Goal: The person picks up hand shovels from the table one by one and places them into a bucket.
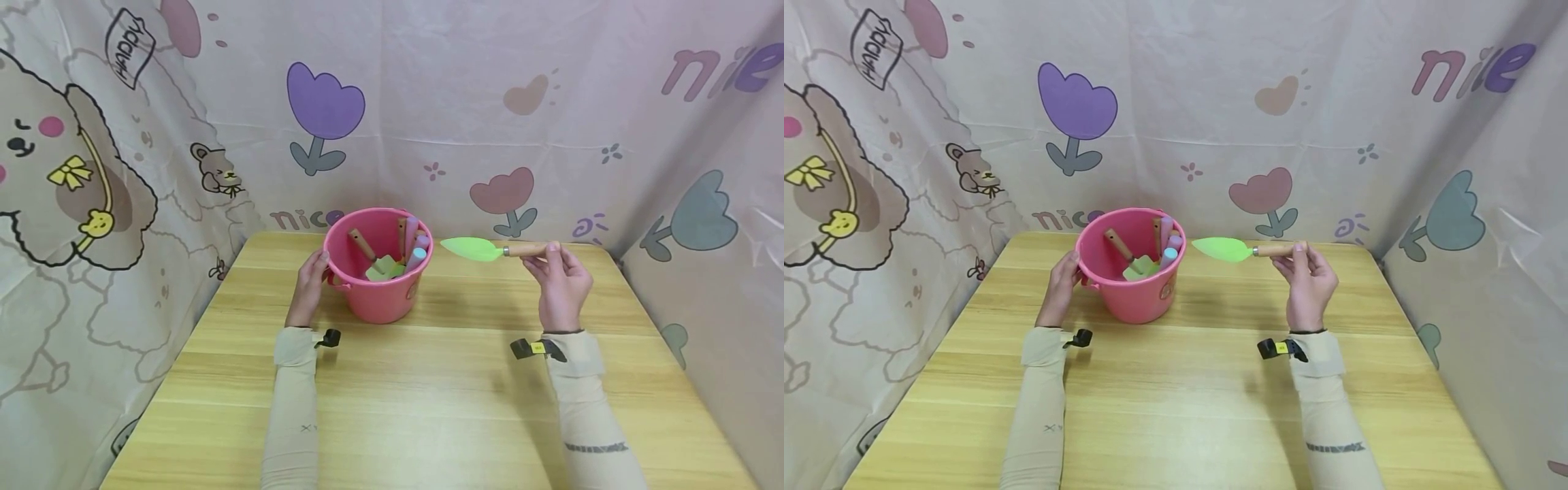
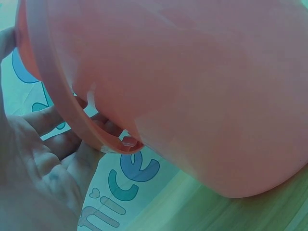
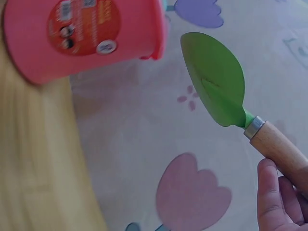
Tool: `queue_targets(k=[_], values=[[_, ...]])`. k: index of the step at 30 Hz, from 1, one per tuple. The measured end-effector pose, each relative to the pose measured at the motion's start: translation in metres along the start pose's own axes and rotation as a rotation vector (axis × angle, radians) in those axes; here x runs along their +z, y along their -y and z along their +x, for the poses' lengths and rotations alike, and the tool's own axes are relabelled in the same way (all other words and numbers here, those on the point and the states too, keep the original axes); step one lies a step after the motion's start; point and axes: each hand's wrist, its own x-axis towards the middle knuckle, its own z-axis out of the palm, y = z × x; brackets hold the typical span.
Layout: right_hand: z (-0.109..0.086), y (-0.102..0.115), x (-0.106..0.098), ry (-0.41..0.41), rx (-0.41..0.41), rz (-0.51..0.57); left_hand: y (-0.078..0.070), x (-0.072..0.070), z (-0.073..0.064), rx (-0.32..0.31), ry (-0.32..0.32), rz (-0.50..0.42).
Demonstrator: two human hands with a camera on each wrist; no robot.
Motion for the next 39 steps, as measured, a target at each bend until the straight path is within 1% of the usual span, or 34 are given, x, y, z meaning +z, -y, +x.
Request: queue_targets(k=[4, 11, 16, 20, 25, 29, 34, 39], values=[[0.0, 0.005, 0.013, 0.033, -0.011, 0.027, 0.0, 0.001, 0.0, -0.005, -0.001, -0.011], [-0.003, 0.007, 0.032, 0.08, -0.02, 0.004, -0.002, 0.001, 0.001, -0.014, -0.006, -0.008], [-0.006, 0.005, 0.049, 0.112, -0.02, -0.017, -0.002, 0.001, 0.002, -0.004, 0.001, -0.002], [-0.01, 0.002, 0.065, 0.14, -0.015, -0.046, -0.002, 0.0, 0.001, 0.001, 0.009, 0.001], [-0.017, -0.007, 0.081, 0.2, -0.018, -0.098, -0.001, -0.002, 0.0, 0.004, 0.013, 0.0], [-0.022, -0.015, 0.088, 0.251, -0.021, -0.149, -0.001, -0.002, 0.0, 0.005, 0.013, -0.002], [-0.027, -0.022, 0.097, 0.289, -0.022, -0.187, -0.003, -0.001, 0.001, 0.001, 0.016, 0.001], [-0.032, -0.028, 0.104, 0.335, -0.023, -0.248, -0.002, 0.0, 0.001, -0.004, 0.01, 0.003]])
